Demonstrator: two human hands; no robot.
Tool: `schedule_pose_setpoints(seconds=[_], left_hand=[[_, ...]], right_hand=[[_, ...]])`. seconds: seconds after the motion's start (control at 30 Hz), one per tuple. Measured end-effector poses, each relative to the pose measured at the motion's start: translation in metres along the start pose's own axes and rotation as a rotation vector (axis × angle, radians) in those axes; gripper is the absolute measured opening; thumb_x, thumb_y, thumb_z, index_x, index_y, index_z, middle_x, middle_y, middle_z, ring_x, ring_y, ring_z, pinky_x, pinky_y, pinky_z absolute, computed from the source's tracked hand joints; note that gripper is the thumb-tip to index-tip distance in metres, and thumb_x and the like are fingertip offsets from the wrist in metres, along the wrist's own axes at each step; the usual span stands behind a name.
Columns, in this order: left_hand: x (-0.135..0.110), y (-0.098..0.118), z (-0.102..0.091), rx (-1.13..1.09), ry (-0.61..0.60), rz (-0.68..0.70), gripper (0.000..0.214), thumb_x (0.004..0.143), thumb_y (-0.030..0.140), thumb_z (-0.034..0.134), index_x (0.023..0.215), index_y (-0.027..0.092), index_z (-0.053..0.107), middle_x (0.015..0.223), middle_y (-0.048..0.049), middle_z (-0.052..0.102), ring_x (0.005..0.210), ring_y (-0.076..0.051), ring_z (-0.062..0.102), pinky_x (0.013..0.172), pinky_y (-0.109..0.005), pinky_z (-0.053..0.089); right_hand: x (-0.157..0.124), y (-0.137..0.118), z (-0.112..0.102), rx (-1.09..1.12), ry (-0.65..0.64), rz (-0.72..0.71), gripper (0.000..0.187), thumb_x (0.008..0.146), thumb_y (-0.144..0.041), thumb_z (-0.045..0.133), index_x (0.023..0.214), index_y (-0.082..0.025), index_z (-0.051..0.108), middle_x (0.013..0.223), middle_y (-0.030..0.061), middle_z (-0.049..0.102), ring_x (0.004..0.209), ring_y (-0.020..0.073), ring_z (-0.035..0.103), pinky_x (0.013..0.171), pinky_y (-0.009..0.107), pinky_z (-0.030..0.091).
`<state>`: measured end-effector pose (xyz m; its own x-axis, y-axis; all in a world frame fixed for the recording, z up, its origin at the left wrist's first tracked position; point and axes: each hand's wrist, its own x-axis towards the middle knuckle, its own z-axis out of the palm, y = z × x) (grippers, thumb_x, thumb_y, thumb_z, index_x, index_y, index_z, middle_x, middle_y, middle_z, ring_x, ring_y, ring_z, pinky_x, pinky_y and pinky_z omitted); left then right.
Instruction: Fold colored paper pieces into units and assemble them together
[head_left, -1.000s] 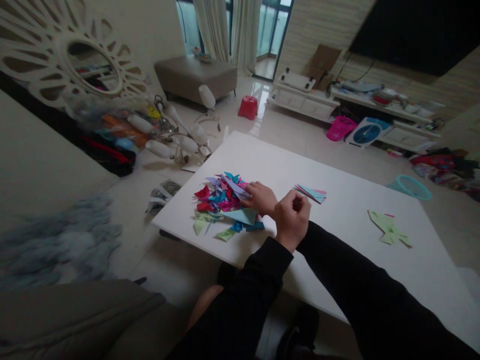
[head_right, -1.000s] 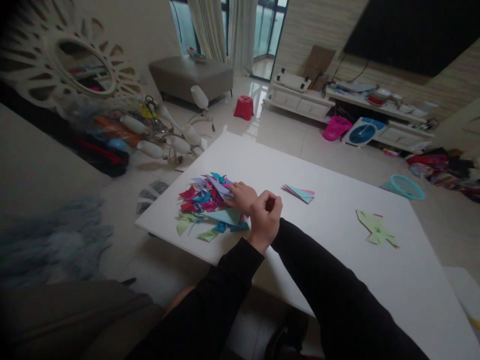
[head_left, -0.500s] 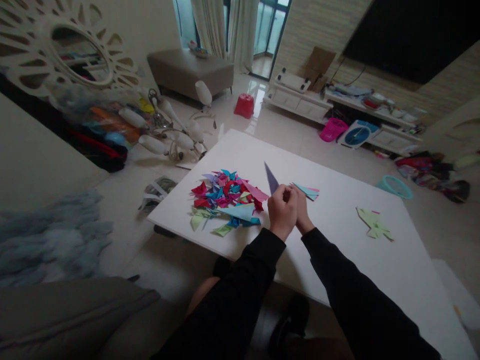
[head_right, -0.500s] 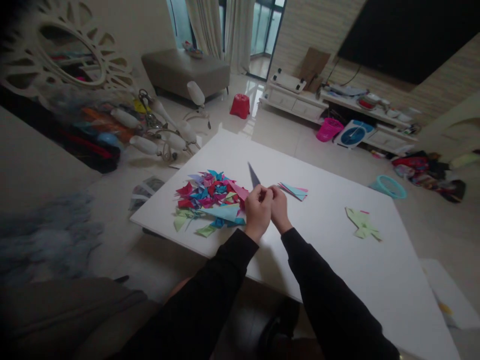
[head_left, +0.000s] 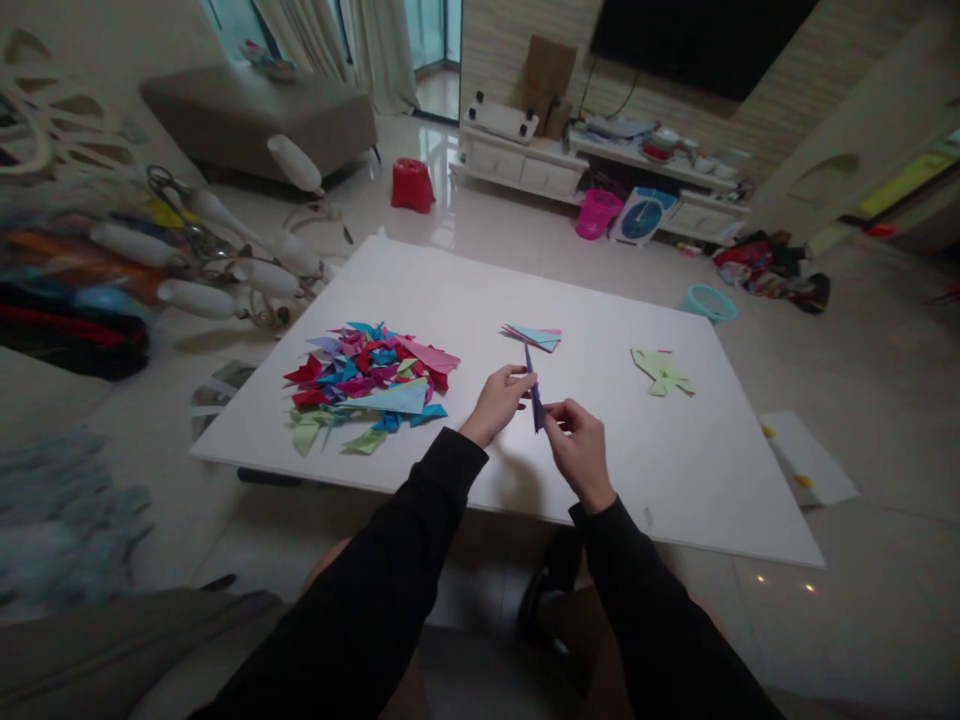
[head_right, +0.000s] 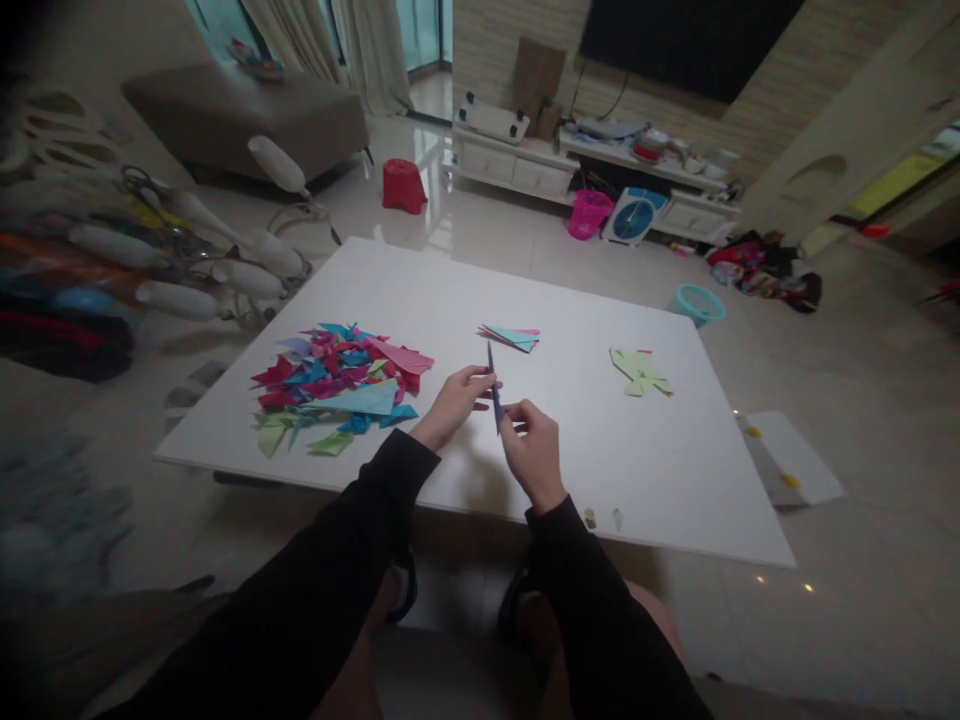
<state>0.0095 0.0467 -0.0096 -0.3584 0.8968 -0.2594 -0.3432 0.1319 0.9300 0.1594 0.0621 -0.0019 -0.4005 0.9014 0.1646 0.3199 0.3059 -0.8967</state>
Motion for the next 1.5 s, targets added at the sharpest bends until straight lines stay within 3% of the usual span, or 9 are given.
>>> schedule_pose_setpoints(seconds=[0.2, 0.37, 0.57, 0.73, 1.0, 1.3, 1.5], left_hand=[[0.008, -0.001, 0.017, -0.059, -0.061, 0.049, 0.036, 0.081, 0.038, 0.078, 0.104, 0.014, 0.063, 0.092, -0.0104, 0.074, 0.071, -0.016, 0.068, 0.067, -0.03, 0.055], [0.011, -0.004, 0.037, -0.123, -0.106, 0.061, 0.053, 0.069, 0.049, 0.087, 0.102, 0.014, 0.065, 0.091, -0.0097, 0.074, 0.074, -0.016, 0.067, 0.068, -0.029, 0.055], [0.006, -0.006, 0.054, -0.195, -0.11, 0.04, 0.056, 0.067, 0.052, 0.089, 0.1, 0.014, 0.065, 0.094, -0.0111, 0.075, 0.08, -0.017, 0.068, 0.072, -0.028, 0.053], [-0.002, -0.009, 0.053, -0.236, -0.097, 0.039, 0.055, 0.067, 0.052, 0.089, 0.1, 0.015, 0.065, 0.089, -0.0084, 0.074, 0.075, -0.015, 0.067, 0.071, -0.028, 0.053], [-0.001, -0.024, 0.048, -0.15, -0.141, 0.036, 0.057, 0.062, 0.054, 0.091, 0.095, 0.015, 0.065, 0.079, -0.0032, 0.07, 0.073, -0.015, 0.065, 0.069, -0.026, 0.049], [0.016, -0.024, 0.044, -0.056, -0.172, 0.016, 0.053, 0.066, 0.053, 0.088, 0.098, 0.016, 0.069, 0.084, -0.004, 0.071, 0.074, -0.014, 0.064, 0.068, -0.025, 0.047], [0.024, -0.029, 0.044, -0.062, -0.143, 0.019, 0.036, 0.075, 0.05, 0.078, 0.086, 0.016, 0.073, 0.079, -0.0027, 0.069, 0.068, -0.013, 0.059, 0.062, -0.022, 0.044]], right_hand=[[0.005, 0.005, -0.018, -0.15, -0.049, -0.131, 0.01, 0.084, -0.026, 0.06, 0.075, -0.024, 0.062, 0.092, 0.0061, 0.075, 0.083, 0.0226, 0.069, 0.074, 0.036, 0.056], [0.021, 0.01, -0.034, 0.094, -0.015, 0.049, 0.024, 0.086, -0.044, 0.069, 0.079, -0.022, 0.065, 0.079, 0.0028, 0.071, 0.073, 0.0192, 0.066, 0.066, 0.032, 0.053], [0.033, 0.023, -0.043, 0.245, -0.012, 0.094, 0.029, 0.076, -0.047, 0.078, 0.079, -0.021, 0.065, 0.081, 0.0017, 0.069, 0.075, 0.0176, 0.065, 0.071, 0.031, 0.053], [0.03, 0.023, -0.044, 0.308, -0.038, 0.131, 0.028, 0.076, -0.046, 0.076, 0.082, -0.02, 0.067, 0.083, 0.0022, 0.071, 0.077, 0.0176, 0.066, 0.071, 0.031, 0.053], [0.023, 0.018, -0.044, 0.131, 0.047, 0.043, 0.022, 0.081, -0.04, 0.071, 0.092, -0.022, 0.066, 0.08, 0.0026, 0.071, 0.072, 0.0187, 0.066, 0.067, 0.032, 0.054], [0.04, 0.036, -0.045, 0.1, 0.1, 0.103, 0.014, 0.078, -0.035, 0.068, 0.081, -0.021, 0.068, 0.071, 0.0009, 0.068, 0.067, 0.0181, 0.062, 0.068, 0.032, 0.051], [0.047, 0.046, -0.042, 0.17, 0.093, 0.133, 0.014, 0.075, -0.034, 0.066, 0.079, -0.021, 0.066, 0.073, 0.0007, 0.066, 0.068, 0.0171, 0.059, 0.067, 0.031, 0.05]])
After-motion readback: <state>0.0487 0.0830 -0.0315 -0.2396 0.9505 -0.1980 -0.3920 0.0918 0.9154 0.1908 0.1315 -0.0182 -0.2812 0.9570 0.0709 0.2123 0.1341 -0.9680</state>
